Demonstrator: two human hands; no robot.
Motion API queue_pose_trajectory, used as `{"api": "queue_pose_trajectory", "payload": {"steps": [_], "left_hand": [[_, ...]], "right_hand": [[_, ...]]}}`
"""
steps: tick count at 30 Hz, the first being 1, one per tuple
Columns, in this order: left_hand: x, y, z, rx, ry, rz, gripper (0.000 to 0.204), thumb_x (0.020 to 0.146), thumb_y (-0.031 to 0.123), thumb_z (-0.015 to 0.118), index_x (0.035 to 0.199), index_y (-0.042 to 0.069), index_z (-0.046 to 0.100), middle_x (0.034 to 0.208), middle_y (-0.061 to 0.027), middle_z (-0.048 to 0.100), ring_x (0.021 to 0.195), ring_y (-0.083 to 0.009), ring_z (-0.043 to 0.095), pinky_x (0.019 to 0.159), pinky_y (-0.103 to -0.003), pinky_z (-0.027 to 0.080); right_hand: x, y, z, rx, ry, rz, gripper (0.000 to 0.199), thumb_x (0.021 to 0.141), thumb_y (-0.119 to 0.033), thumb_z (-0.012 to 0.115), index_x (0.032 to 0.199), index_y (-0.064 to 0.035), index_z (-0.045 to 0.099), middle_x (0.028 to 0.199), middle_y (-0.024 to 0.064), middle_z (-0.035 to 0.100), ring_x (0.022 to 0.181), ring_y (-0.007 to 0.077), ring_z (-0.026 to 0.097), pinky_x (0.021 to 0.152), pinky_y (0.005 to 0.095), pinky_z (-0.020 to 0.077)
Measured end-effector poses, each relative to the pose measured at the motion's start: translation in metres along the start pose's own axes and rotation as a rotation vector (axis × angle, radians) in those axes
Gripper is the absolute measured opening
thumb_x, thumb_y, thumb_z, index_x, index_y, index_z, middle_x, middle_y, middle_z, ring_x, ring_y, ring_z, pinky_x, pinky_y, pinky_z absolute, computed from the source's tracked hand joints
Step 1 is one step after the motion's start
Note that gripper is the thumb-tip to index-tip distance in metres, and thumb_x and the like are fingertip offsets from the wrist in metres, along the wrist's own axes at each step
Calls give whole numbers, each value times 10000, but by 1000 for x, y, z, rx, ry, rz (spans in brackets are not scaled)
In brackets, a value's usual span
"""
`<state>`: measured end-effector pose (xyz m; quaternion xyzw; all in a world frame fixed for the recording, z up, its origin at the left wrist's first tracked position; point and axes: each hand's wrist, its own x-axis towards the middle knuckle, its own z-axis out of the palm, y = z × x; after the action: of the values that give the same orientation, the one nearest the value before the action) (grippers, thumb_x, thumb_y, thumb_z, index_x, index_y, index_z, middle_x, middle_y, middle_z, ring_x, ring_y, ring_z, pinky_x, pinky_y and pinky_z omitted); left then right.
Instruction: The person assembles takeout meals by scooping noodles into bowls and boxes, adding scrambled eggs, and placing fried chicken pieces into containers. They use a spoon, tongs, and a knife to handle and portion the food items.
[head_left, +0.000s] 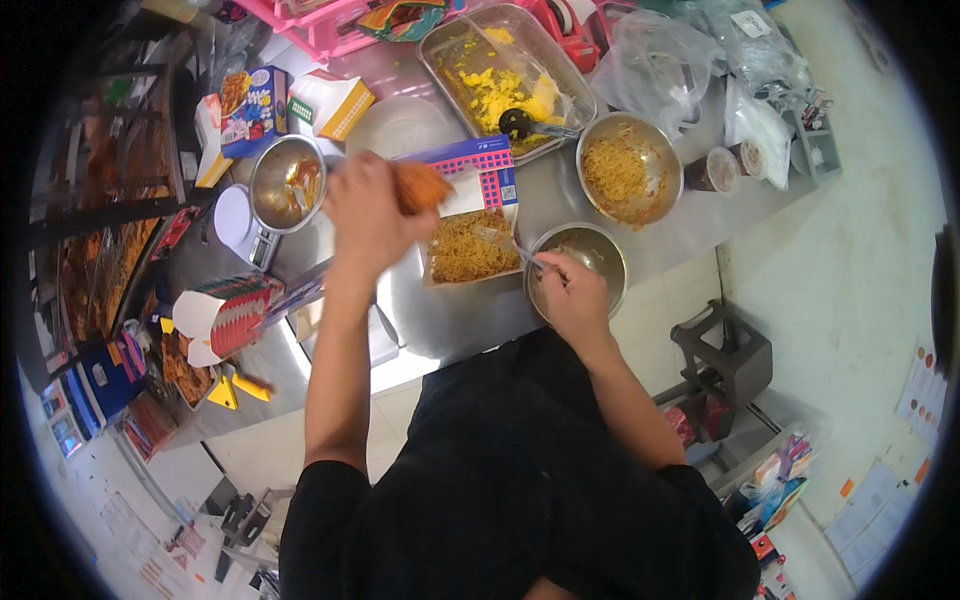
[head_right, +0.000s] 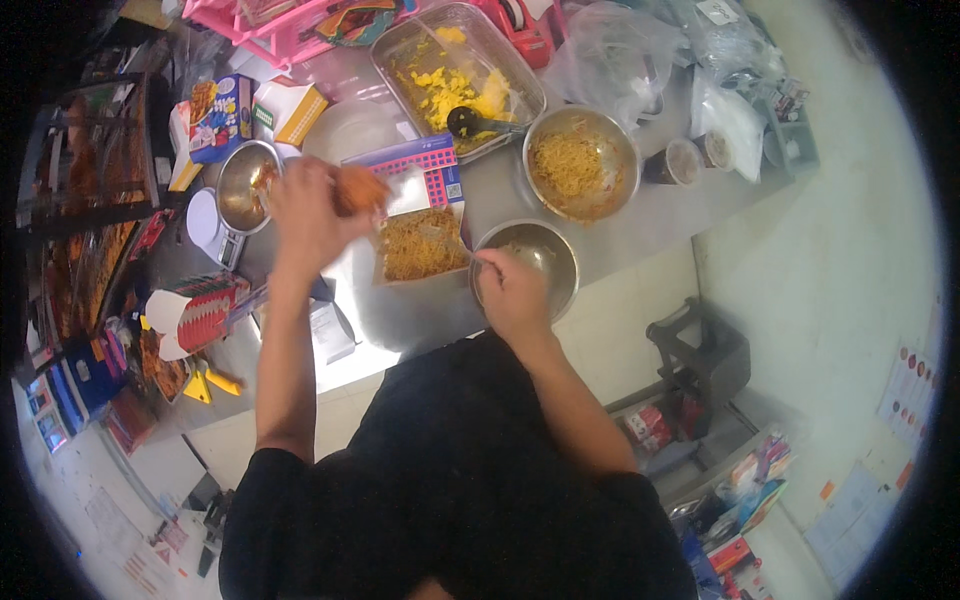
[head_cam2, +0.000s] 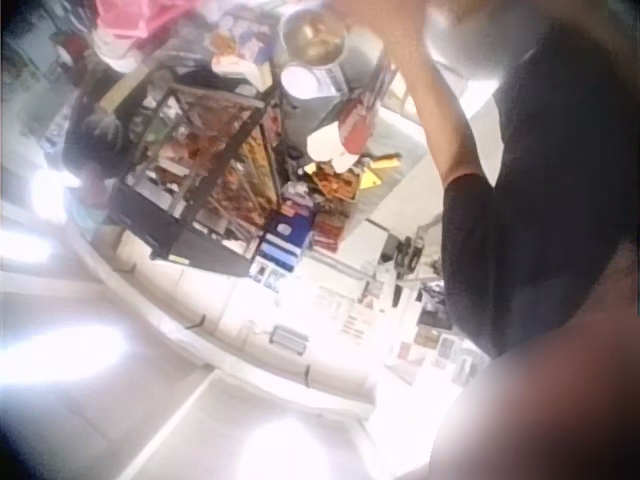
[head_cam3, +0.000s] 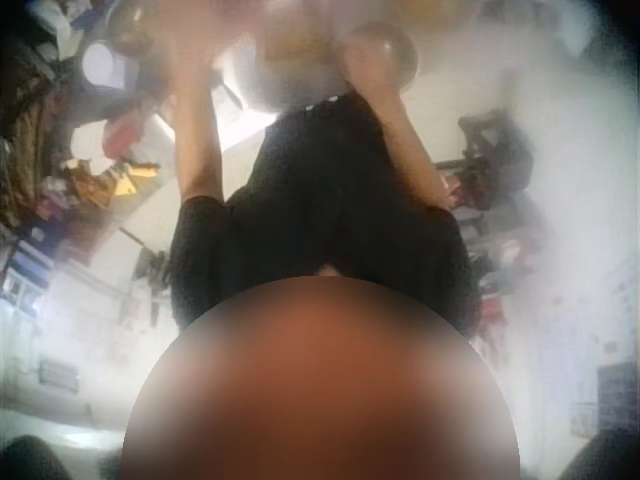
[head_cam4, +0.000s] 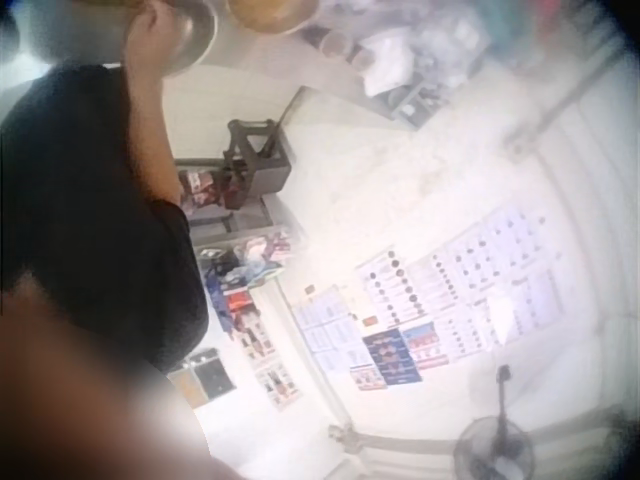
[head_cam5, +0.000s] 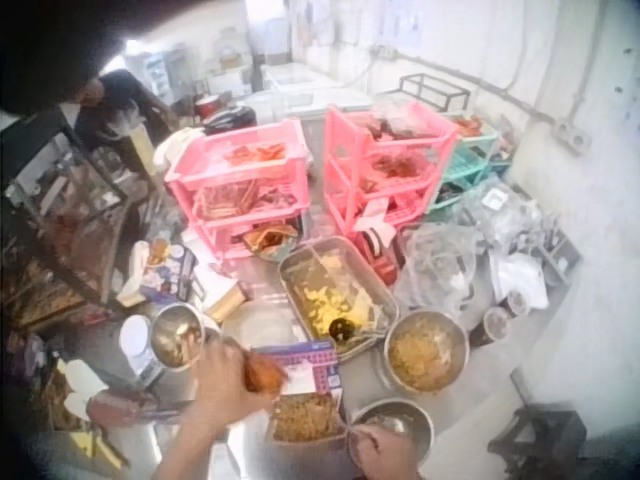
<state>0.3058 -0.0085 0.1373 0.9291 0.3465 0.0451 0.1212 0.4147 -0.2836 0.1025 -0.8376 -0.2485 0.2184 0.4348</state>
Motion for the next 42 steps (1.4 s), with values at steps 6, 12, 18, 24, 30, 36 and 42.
{"api": "queue_pose_trajectory", "payload": {"steps": [6, 12, 18, 24, 30, 36, 42], "left_hand": [[-63, 37, 39, -117, -203, -3, 944, 609, 375, 974, 1363, 8, 543, 1457, -222, 457, 1286, -435, 473, 1038, -565, 404], [-150, -1, 24, -376, -51, -110, 659, 788, 283, 905, 1323, 24, 620, 1308, -185, 591, 1191, -371, 570, 990, -494, 463], [-299, -26, 31, -745, -282, -601, 372, 1008, 273, 700, 1232, -24, 709, 1094, -194, 726, 887, -280, 711, 791, -378, 559], [-417, -42, 47, -1328, -486, -1181, 559, 1071, 416, 574, 1384, -42, 644, 1334, -106, 690, 1234, -222, 610, 1114, -328, 402], [-504, -61, 38, -1591, -398, -1209, 633, 1085, 506, 502, 1381, -35, 647, 1372, -138, 662, 1260, -230, 597, 1101, -385, 430], [-559, -105, 79, -1387, -691, -1415, 636, 1050, 540, 550, 1320, -19, 685, 1261, -156, 715, 1179, -227, 657, 998, -369, 503], [-563, -116, 127, -2008, -595, -1451, 579, 1054, 465, 550, 1319, -35, 674, 1273, -169, 713, 1163, -248, 670, 1004, -360, 509]], "right_hand": [[1, -6, -18, -14, 51, -8, 238, 935, -127, 600, 1067, -45, 780, 931, 193, 757, 835, 324, 736, 777, 394, 565], [-4, -16, 4, -38, -204, 79, 243, 929, -121, 609, 1082, -34, 776, 875, 152, 750, 800, 224, 712, 769, 345, 547], [-33, 18, -99, -53, 77, 168, 210, 944, -56, 596, 1047, 15, 765, 885, 55, 737, 804, 151, 651, 762, 301, 512], [-45, 46, -95, -315, -80, 436, 288, 963, -137, 673, 1205, 16, 703, 824, 64, 679, 773, 139, 618, 734, 297, 489], [-86, 56, -99, -852, 540, -142, 443, 1007, -280, 677, 1321, 28, 619, 907, 114, 696, 798, 206, 639, 720, 373, 534], [-182, 155, -93, -311, 250, 606, 341, 1041, -284, 600, 1114, 45, 653, 850, 112, 680, 846, 196, 663, 784, 375, 538], [-285, 194, -13, -136, -310, 1009, 356, 1039, -283, 591, 1141, 50, 661, 920, 114, 697, 877, 200, 658, 802, 390, 540]]}}
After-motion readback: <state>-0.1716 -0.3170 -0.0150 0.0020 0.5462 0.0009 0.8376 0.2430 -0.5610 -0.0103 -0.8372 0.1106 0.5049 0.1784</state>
